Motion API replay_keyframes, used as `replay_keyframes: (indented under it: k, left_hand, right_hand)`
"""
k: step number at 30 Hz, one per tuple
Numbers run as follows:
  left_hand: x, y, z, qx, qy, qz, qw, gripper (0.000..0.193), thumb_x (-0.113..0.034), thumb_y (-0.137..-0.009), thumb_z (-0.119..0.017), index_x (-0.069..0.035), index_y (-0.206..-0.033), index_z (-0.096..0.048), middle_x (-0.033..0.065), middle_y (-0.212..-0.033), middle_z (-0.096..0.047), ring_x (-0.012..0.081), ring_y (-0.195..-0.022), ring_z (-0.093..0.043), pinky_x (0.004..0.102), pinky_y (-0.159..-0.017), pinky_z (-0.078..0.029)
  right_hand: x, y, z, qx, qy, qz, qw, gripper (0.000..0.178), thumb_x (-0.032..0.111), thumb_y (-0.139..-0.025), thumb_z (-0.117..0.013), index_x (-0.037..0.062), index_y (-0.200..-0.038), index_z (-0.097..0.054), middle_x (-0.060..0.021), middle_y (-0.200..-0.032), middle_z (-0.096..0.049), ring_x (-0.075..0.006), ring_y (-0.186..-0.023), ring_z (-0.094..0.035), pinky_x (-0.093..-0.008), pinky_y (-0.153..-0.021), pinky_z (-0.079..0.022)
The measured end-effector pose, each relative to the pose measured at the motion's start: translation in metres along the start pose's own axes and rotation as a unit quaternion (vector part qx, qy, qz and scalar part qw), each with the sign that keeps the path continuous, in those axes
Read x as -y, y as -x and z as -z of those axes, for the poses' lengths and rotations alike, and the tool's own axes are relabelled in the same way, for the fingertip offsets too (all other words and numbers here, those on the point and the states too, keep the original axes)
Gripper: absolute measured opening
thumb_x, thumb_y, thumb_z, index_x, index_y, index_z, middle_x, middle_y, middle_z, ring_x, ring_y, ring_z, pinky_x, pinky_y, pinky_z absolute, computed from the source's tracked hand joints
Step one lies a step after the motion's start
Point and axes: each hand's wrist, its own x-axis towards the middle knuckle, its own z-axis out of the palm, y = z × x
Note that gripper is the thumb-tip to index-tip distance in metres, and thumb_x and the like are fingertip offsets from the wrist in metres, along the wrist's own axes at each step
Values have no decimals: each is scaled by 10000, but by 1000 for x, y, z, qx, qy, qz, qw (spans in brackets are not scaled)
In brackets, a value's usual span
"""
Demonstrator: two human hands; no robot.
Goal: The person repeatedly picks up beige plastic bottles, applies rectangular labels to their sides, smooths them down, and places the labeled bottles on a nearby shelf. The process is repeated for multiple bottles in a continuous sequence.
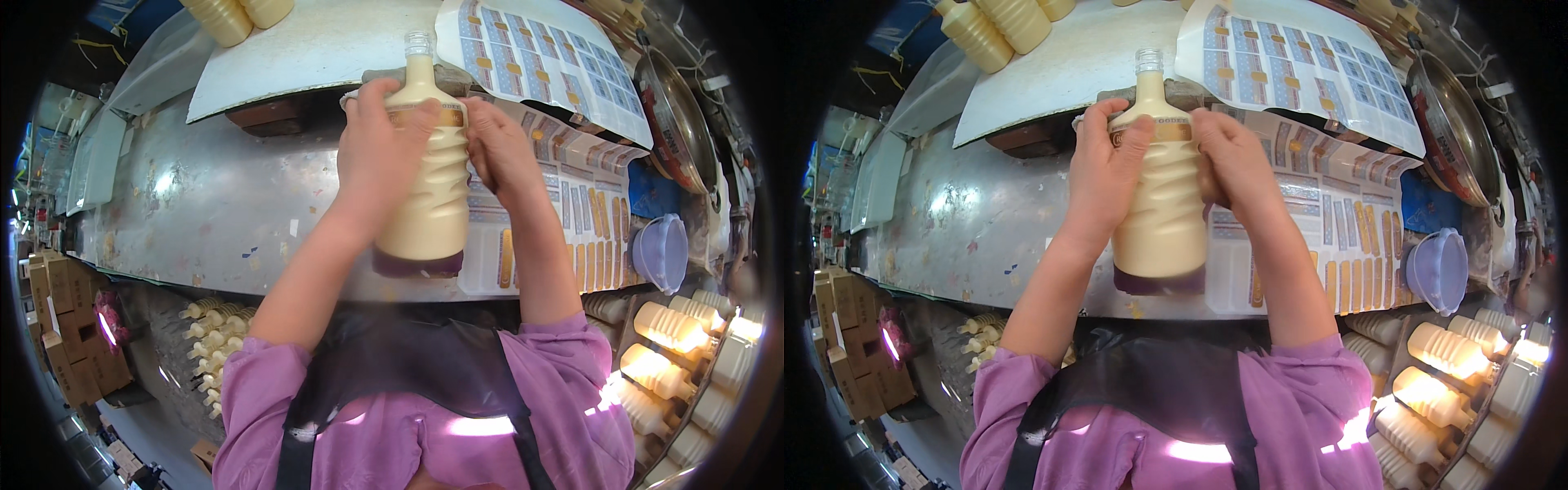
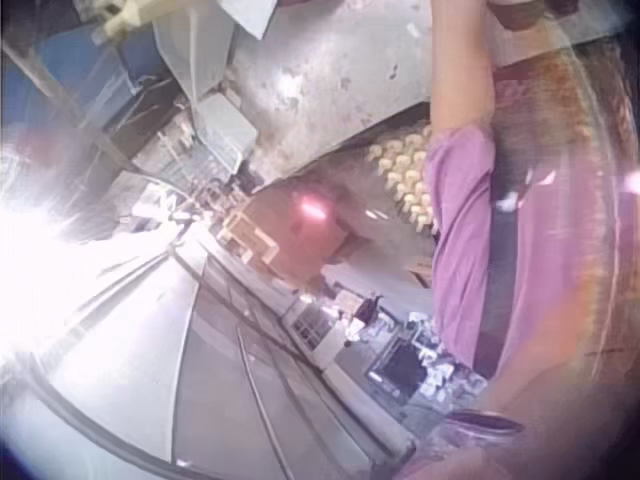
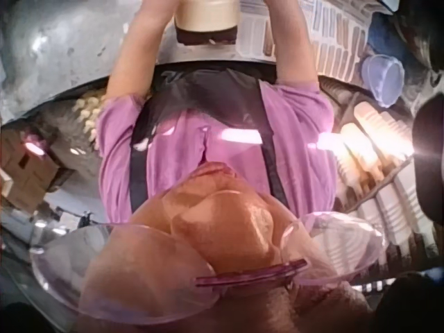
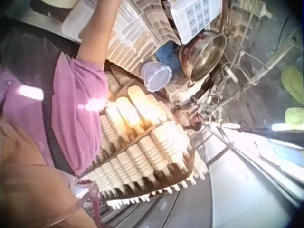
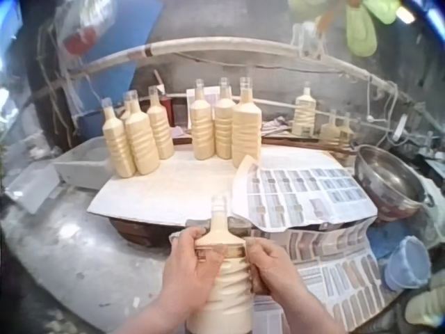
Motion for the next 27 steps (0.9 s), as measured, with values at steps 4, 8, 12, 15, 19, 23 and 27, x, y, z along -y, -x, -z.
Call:
replay_keyframes:
  k: [4, 8, 12, 15, 19, 23, 27]
  left_hand:
    - [-1, -1, -5, -2, -49, 11, 999, 646, -487, -903, -763, -60, -1326, -527, 204, -1239, -540, 351, -1099, -606, 412, -961, -503]
    - [-2, -1, -6, -9, -43, 18, 999, 646, -448, -880, -795, -53, -1317, -532, 199, -1219, -537, 335, -1093, -599, 407, -955, -505]
    - [-1, -2, -6, -11, -32, 14, 999, 649, -429, -872, -806, -41, -1315, -532, 199, -1216, -535, 327, -1099, -593, 403, -954, -505]
    - [0, -3, -5, -1, -40, 8, 999, 683, -467, -875, -779, -42, -1334, -504, 232, -1237, -527, 396, -1098, -612, 451, -940, -516]
    - [1, -3, -5, 3, -34, 3, 999, 701, -488, -875, -767, -44, -1343, -491, 252, -1248, -522, 432, -1095, -621, 474, -932, -521]
    - [0, -3, -5, 4, -31, 9, 999, 703, -488, -874, -769, -45, -1344, -492, 255, -1245, -523, 438, -1095, -619, 472, -933, -521]
    - [0, -1, -4, 6, -29, 8, 1000, 680, -483, -893, -749, -44, -1346, -496, 251, -1254, -527, 421, -1099, -620, 456, -954, -509]
  right_hand:
    - [-3, -1, -6, 22, -6, 1, 1000, 435, 359, -1003, -715, -15, -1225, -714, -46, -1075, -718, -98, -938, -629, -251, -831, -515]
    - [-4, 0, -6, 17, -15, -2, 1000, 457, 356, -996, -727, -23, -1249, -709, -63, -1105, -722, -106, -960, -638, -255, -843, -519]
    - [-5, 1, -8, 15, -28, 0, 1000, 469, 352, -989, -736, -30, -1260, -704, -79, -1123, -726, -114, -978, -648, -261, -859, -524]
    - [-3, 2, -7, 17, -26, -3, 999, 478, 353, -985, -740, -31, -1266, -701, -88, -1134, -726, -120, -988, -652, -265, -868, -527]
    - [-4, 1, -6, 17, -25, -4, 1000, 482, 347, -982, -742, -32, -1276, -696, -94, -1142, -724, -124, -996, -655, -268, -873, -528]
    - [-2, 3, -7, 16, -21, -3, 1000, 476, 335, -983, -738, -33, -1282, -693, -95, -1147, -724, -127, -998, -657, -268, -875, -527]
    - [-3, 3, -5, 21, -15, 1, 1000, 474, 339, -987, -731, -31, -1282, -692, -88, -1143, -722, -123, -989, -654, -270, -871, -525]
